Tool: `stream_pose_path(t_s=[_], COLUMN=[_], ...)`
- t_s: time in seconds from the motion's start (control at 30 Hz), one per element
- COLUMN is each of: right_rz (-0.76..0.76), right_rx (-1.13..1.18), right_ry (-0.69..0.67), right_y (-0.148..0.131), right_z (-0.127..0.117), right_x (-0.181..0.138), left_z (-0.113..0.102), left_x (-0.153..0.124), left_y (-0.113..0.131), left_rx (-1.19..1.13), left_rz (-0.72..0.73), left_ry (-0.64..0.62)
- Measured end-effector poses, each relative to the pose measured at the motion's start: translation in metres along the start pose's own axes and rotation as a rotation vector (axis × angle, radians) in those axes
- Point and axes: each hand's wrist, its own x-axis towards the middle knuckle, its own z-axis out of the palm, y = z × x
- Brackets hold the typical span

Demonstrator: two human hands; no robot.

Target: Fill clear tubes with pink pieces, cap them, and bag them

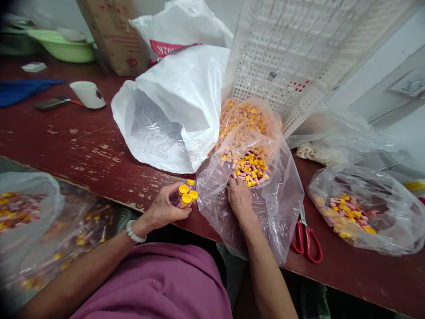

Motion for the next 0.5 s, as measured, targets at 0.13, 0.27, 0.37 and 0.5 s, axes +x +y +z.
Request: stream_pose_path(t_s=[0.13, 0.27, 0.37, 0.5], right_rz=[0.135, 0.228, 0.391, 0.341], right_rx=[0.064, 0.383, 0.875, 1.507], right_ry=[-0.022, 0.144, 0.274, 0.111], right_y=[0.019, 0.033, 0.009, -0.055], right_z=[-0.004, -0.017, -0.043, -0.084], right_x=[-0.002, -0.012, -0.026, -0.042], left_z=[0.005, 0.008, 0.009, 0.011], left_x=[0.002, 0.004, 0.005, 0.005], left_y=[-0.007, -0.007, -0.004, 0.005], left_rx=[-0.014, 0.02, 0.052, 0.054], left_rz=[-0.007, -0.007, 0.001, -0.005], left_ry=[0.008, 0.029, 0.016, -0.035])
